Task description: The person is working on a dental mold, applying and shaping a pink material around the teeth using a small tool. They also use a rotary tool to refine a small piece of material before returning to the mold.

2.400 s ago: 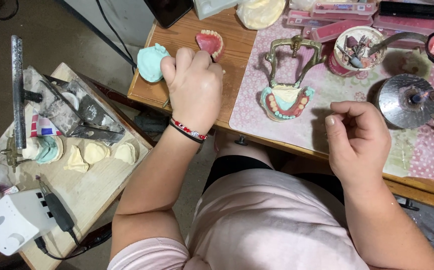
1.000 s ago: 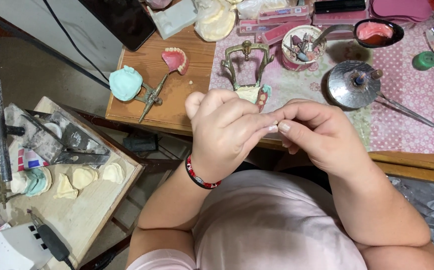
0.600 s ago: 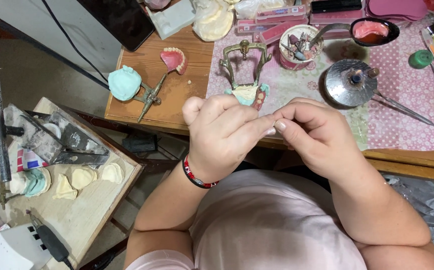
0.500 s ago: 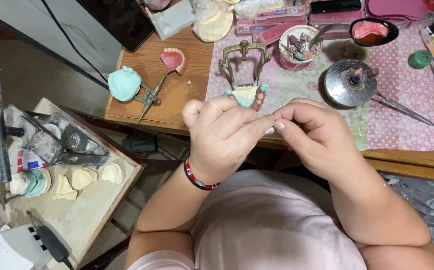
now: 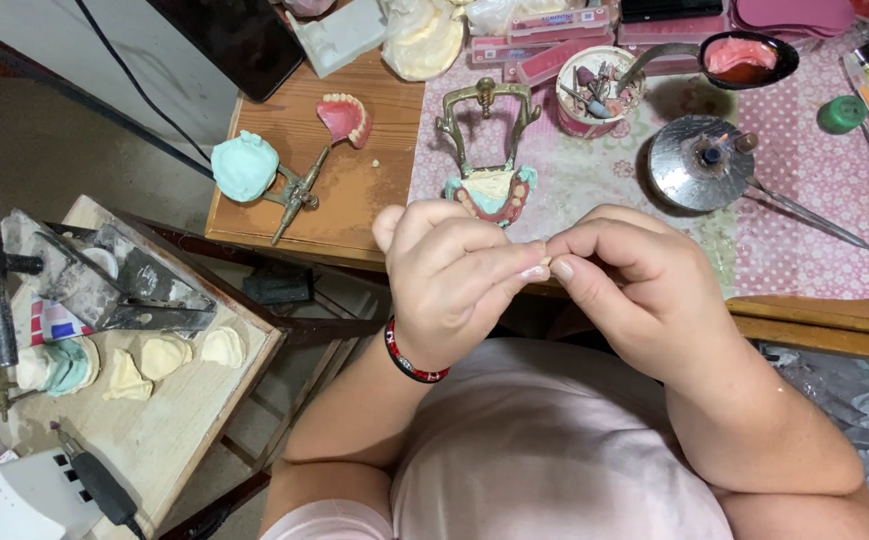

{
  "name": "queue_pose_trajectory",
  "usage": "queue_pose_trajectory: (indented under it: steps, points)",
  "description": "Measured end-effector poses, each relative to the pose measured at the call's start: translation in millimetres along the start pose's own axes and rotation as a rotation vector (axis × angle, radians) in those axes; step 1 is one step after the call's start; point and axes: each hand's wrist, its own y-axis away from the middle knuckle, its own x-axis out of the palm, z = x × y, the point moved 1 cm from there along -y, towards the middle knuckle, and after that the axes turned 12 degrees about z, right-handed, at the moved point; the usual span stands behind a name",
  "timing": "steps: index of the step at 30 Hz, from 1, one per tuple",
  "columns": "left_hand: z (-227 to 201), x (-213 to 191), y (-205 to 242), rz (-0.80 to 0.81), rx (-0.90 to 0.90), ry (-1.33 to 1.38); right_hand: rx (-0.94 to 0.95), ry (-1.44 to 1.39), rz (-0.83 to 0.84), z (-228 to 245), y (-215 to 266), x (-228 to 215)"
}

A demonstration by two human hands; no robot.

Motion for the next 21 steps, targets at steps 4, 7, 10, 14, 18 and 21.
queue_pose_trajectory:
  steps: [4, 7, 10, 14, 18, 21]
  points:
    - [-3, 1, -3, -0.058, 0.051, -0.095, -0.001, 0.021, -0.003, 1, 0, -2]
    - [-8, -1, -5, -0.092, 0.08, -0.186, -0.026, 0.059, -0.006, 2, -1, -4]
    - [-9, -3, -6, -0.058, 0.121, -0.193, -0.061, 0.073, -0.01, 1, -1, -5]
    - [-9, -3, -5, -0.028, 0.179, -0.207, -0.051, -0.002, -0.001, -4, -1, -5]
    - [-8, -2, -4, -0.039, 0.218, -0.177, -0.039, -0.092, -0.016, -8, -2, 1]
    - [-9, -4, -6, -0.053, 0.219, -0.106, -0.019, -0.118, -0.033, -10, -1, 6]
